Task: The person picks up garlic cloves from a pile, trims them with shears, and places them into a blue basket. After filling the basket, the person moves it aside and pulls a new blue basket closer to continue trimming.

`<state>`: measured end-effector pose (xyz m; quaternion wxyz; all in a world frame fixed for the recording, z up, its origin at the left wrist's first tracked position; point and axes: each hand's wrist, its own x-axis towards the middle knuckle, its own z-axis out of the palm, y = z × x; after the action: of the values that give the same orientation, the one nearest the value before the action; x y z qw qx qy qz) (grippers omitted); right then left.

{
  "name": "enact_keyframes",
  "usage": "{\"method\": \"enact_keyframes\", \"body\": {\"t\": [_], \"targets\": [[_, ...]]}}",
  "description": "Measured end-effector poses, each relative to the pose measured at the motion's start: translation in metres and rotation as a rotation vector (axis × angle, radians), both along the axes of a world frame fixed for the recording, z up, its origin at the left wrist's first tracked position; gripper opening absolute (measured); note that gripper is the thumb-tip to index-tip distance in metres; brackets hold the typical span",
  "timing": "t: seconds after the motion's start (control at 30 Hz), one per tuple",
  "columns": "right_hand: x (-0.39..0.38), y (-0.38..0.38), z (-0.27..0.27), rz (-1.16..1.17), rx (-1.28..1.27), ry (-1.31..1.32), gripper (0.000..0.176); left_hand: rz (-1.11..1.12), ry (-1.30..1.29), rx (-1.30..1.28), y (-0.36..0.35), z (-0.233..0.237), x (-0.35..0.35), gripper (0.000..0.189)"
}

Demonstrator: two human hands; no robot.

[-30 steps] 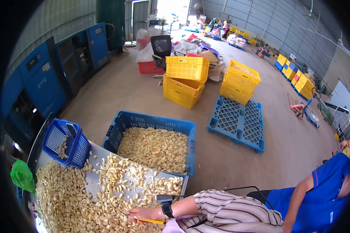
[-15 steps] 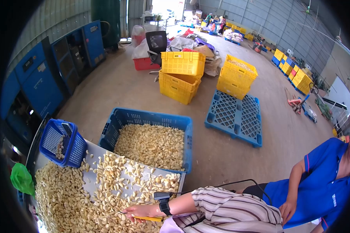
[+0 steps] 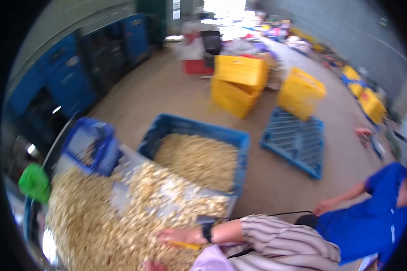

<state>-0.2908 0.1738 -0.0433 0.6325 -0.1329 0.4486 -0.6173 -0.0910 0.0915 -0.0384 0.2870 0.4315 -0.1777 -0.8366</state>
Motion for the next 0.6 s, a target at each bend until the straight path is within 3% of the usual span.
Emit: {"method": "enact_keyframes", "body": {"t": [0.07,0.13,0.3,0.6], "targets": [[-0.009,0.001,0.007,0.132,0.051,0.075,0.056,-0.06,0.149,0.024,-0.014,-0.002,0.014,0.021],[-0.013,0.008,0.009,0.061,0.008,0.1,0.055,-0.117,0.107,0.049,-0.006,0.014,0.006,0.018],[-0.01,0.008,0.018,0.127,0.066,0.049,0.055,-0.144,0.117,0.006,-0.003,0.03,0.002,0.018],[-0.009,0.005,0.007,0.053,0.025,0.047,0.056,-0.132,0.099,-0.046,-0.002,0.024,0.002,0.018]]}}
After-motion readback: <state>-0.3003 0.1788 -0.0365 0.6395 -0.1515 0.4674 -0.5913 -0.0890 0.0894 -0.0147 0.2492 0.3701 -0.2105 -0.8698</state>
